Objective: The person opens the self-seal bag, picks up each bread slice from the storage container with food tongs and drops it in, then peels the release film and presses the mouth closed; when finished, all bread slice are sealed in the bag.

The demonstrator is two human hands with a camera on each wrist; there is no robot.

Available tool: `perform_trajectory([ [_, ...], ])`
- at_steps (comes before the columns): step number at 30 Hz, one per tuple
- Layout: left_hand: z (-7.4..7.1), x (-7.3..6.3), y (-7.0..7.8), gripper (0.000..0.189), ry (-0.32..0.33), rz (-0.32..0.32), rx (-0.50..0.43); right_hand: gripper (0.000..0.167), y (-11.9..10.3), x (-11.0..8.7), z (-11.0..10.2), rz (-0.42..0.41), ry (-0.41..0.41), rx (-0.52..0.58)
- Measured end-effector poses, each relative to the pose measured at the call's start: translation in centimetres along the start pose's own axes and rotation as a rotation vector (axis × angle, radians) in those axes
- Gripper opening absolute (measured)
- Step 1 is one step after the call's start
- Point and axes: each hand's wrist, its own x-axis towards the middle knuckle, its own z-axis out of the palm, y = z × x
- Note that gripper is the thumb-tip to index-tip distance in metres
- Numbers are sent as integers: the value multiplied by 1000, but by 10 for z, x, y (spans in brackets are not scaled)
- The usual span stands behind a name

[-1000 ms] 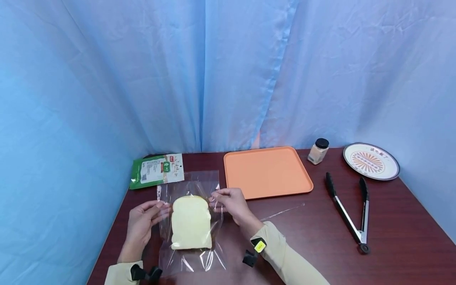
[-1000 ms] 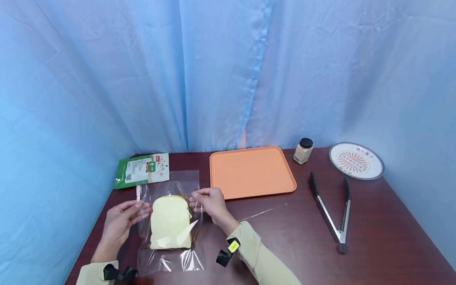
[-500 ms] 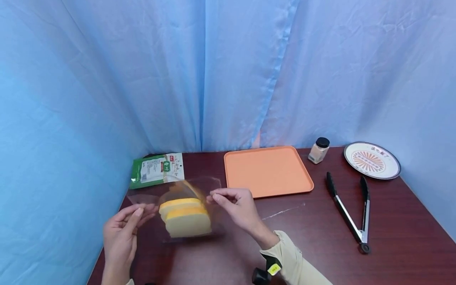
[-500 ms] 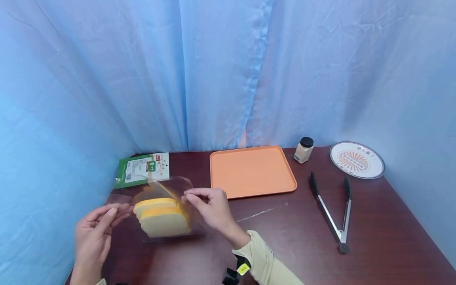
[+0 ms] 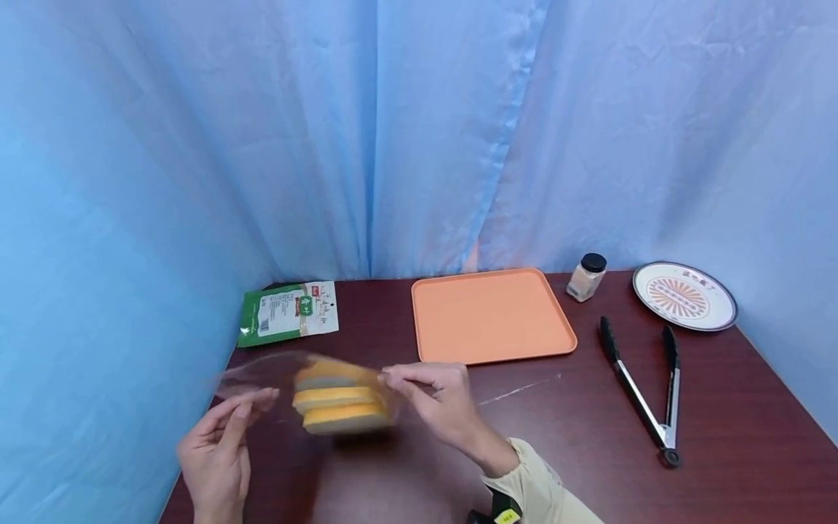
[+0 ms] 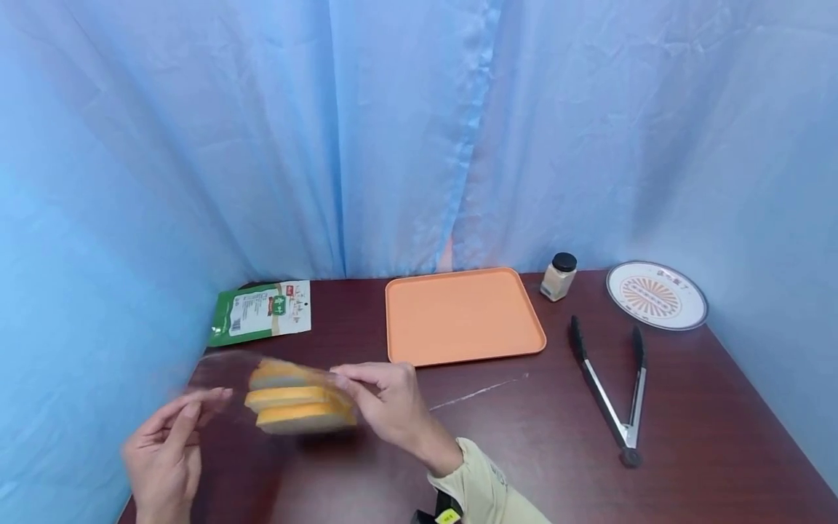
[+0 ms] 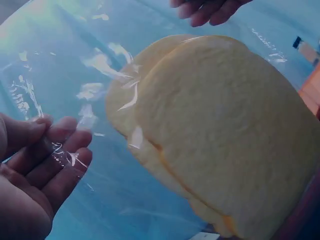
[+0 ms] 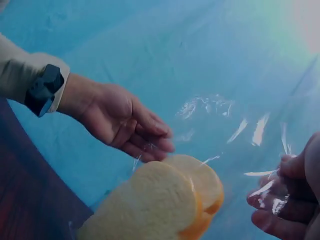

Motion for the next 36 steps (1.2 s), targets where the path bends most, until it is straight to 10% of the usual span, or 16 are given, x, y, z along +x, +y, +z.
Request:
perform_trajectory([
  [15, 6, -4, -14, 20, 91, -84, 169, 11, 23, -8, 5, 182, 23, 47],
  [26, 11, -3, -13, 24, 137, -80, 174, 11, 26, -7, 7, 131, 15, 7],
  [36, 7, -4, 11, 20, 54, 57, 16, 12, 7, -3, -1, 74, 17, 66],
])
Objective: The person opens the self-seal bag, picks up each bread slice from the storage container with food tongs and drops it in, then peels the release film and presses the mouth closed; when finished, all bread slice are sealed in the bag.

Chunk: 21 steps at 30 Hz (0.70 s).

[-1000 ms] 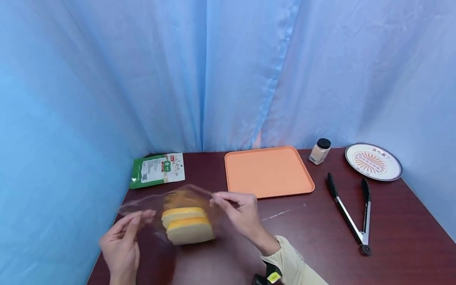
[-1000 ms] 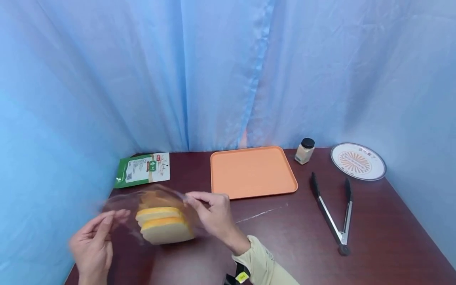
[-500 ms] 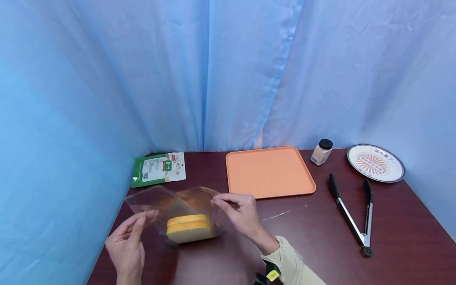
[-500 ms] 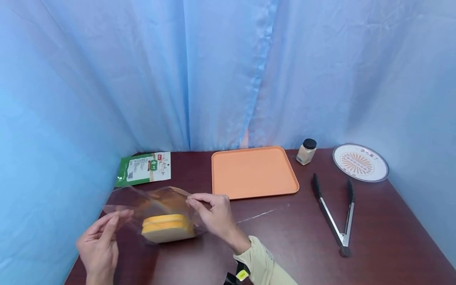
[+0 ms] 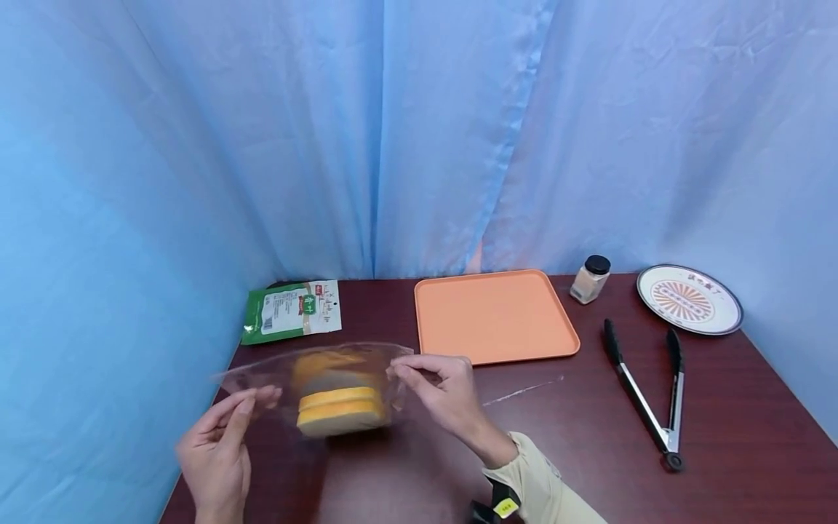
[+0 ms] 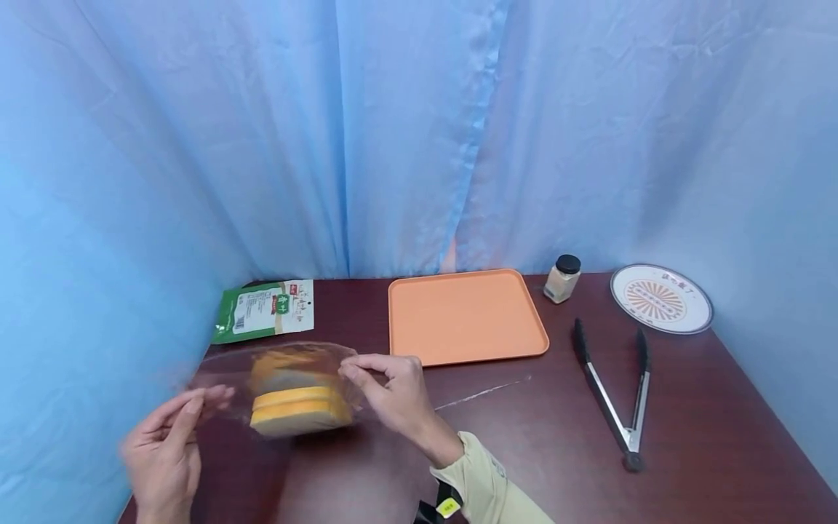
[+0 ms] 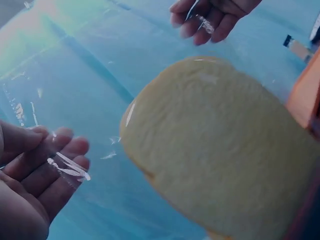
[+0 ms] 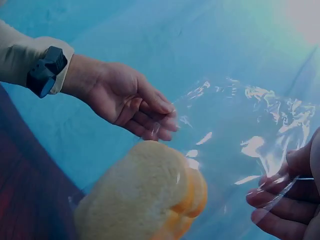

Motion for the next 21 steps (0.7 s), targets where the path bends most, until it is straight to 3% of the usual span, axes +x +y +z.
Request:
perform_trajectory([
  [6, -12, -3, 27, 32, -239, 78, -187, 12, -33, -5, -9, -2, -88, 169],
  [8, -18, -7, 36, 37, -291, 51, -170, 11, -45, -11, -12, 50, -136, 245],
  [10, -27, -12, 42, 41, -323, -18, -131, 12, -54, -18, -16, 182, -204, 357],
  [12, -37, -14, 40, 45, -390, -120, -136, 19, -54, -24, -18, 347, -267, 484],
  [14, -44, -11, 33, 46, -408, -283, -90, 28, -44, -28, -17, 538, -298, 582],
  [16, -49, -1, 14, 43, -419, -458, -78, 29, -20, -29, -12, 696, -286, 615],
  [19, -50, 18, -20, 34, -326, -713, 83, 24, 26, -27, -1, 855, -200, 563],
  [21, -52, 29, -45, 27, -262, -817, 174, 22, 55, -25, 8, 906, -149, 486],
])
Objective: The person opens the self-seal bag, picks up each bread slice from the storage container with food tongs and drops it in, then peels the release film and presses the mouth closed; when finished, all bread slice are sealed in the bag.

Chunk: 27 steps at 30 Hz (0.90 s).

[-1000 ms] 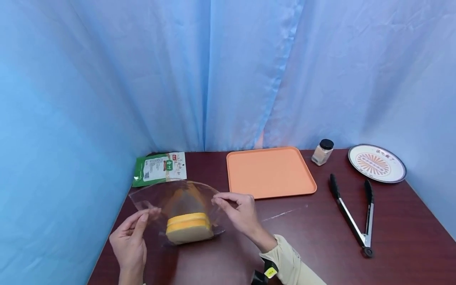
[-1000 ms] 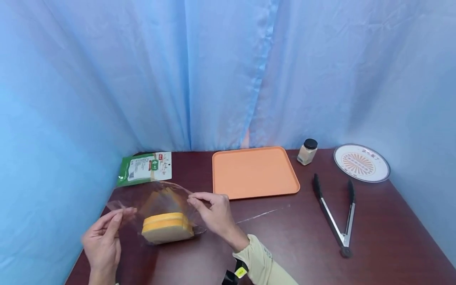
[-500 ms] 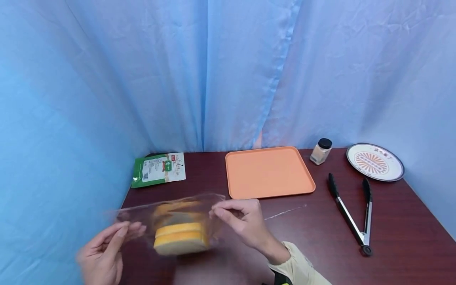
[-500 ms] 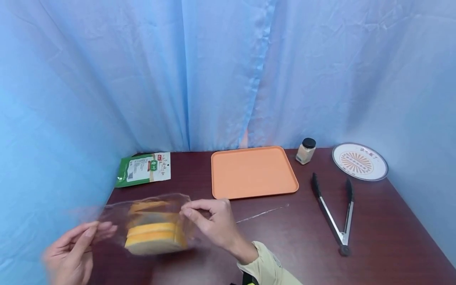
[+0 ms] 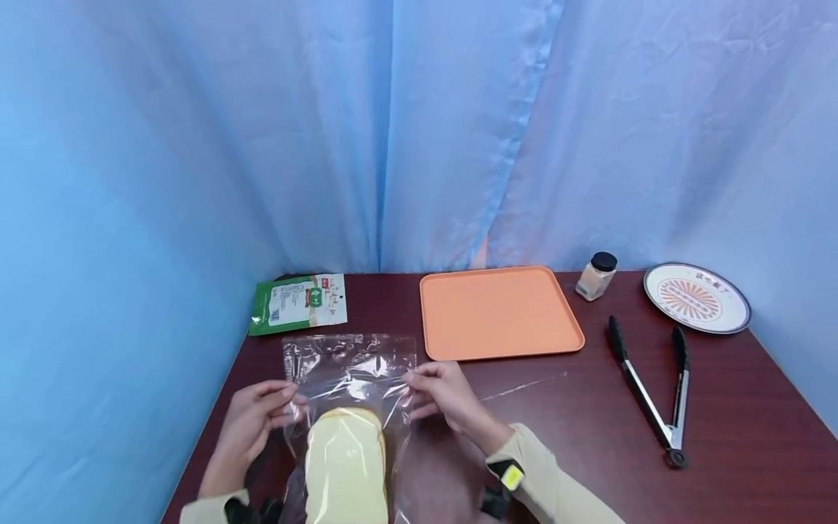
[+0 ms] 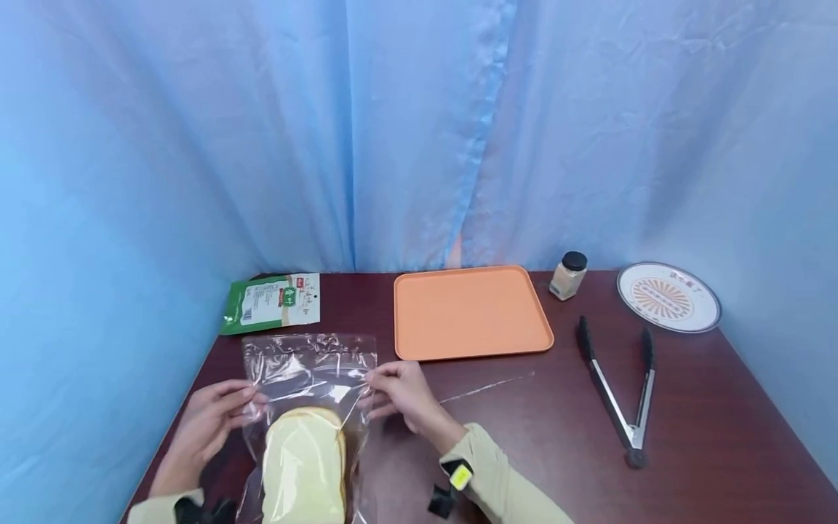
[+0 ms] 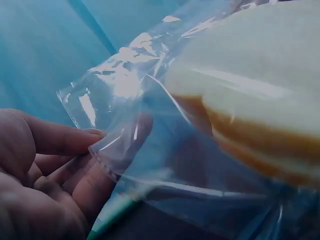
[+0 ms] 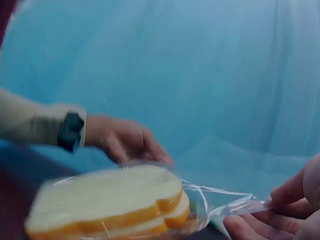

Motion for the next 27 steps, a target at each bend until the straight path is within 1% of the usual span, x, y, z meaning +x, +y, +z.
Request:
perform_trajectory([
  [1, -1, 13, -5, 24, 33, -50, 33, 21, 7, 11, -4, 12, 46, -30],
  [3, -3, 34, -16, 16, 67, -112, 88, 22, 20, 31, -10, 19, 115, -95],
  [5, -5, 50, -24, 13, 82, -148, 146, 20, 30, 45, -14, 20, 163, -166],
  [8, -5, 67, -31, 24, 72, -180, 212, 17, 36, 58, -19, 3, 216, -256],
  [9, -5, 71, -32, 26, 75, -186, 229, 17, 36, 60, -20, -1, 231, -280],
  [13, -4, 83, -33, 32, 44, -207, 279, 17, 33, 67, -23, -33, 272, -363],
  [18, -6, 97, -28, 39, 3, -239, 311, 18, 25, 74, -24, -17, 261, -376],
  [22, -8, 111, -22, 43, 2, -222, 331, 18, 19, 80, -24, -15, 268, -379],
  [27, -9, 126, -20, 39, 4, -207, 377, 14, 14, 88, -21, -28, 301, -458],
])
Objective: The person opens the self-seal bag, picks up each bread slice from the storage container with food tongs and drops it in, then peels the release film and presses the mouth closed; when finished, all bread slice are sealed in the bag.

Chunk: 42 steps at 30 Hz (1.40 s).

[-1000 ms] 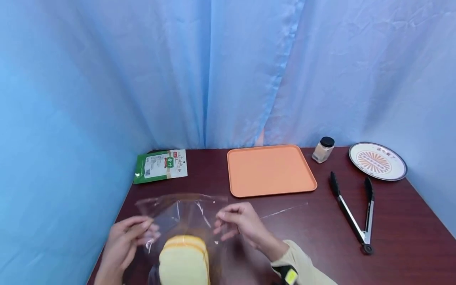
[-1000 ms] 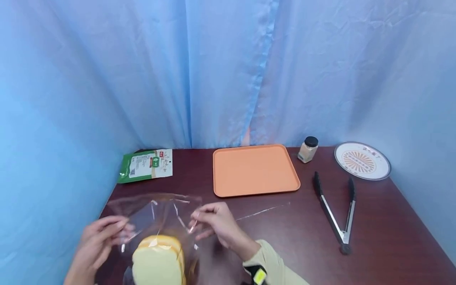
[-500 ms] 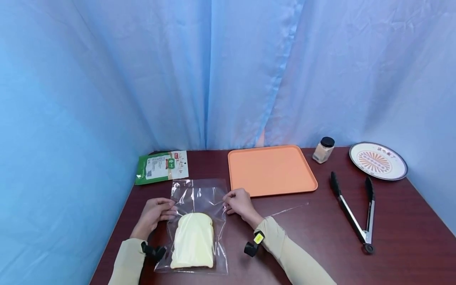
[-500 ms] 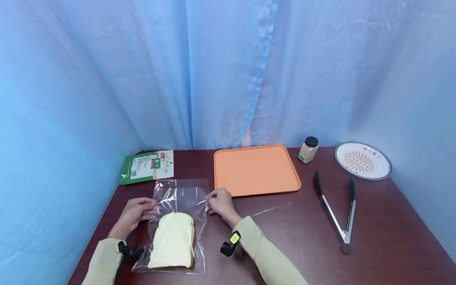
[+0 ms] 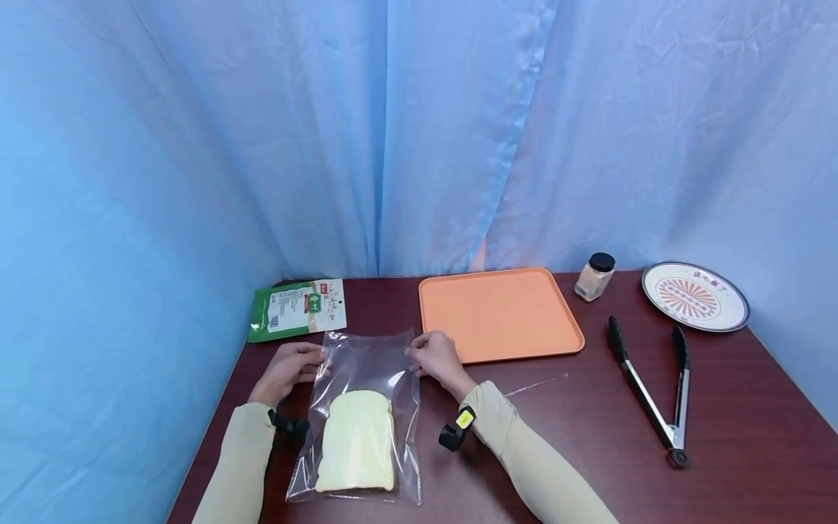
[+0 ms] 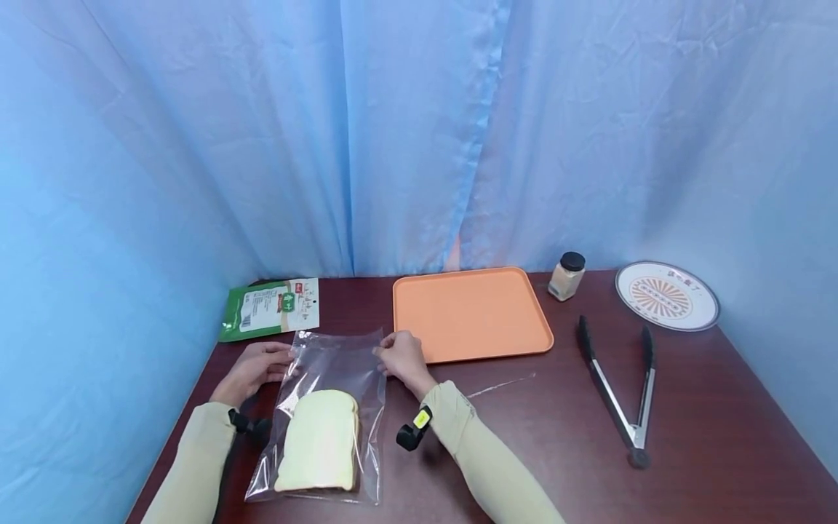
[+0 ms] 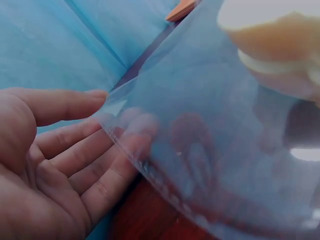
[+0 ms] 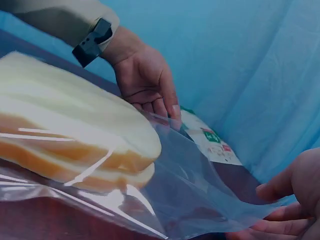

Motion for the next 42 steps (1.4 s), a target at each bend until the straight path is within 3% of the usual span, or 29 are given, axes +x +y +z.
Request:
perform_trajectory([
  [11, 1, 10, 0, 27, -13, 17, -45, 10, 1, 14, -2, -45, 10, -148],
  [18, -6, 14, -4, 10, -4, 21, -83, 11, 6, 19, -14, -114, -98, -44],
  [32, -15, 18, -12, 20, -105, 104, -279, 23, 14, 30, -24, -137, -201, 48],
  [37, -17, 17, -12, 22, -147, 137, -308, 23, 17, 31, -26, -168, -218, 56],
  [42, -16, 16, -12, 24, -151, 165, -326, 24, 20, 31, -28, -214, -260, 101],
])
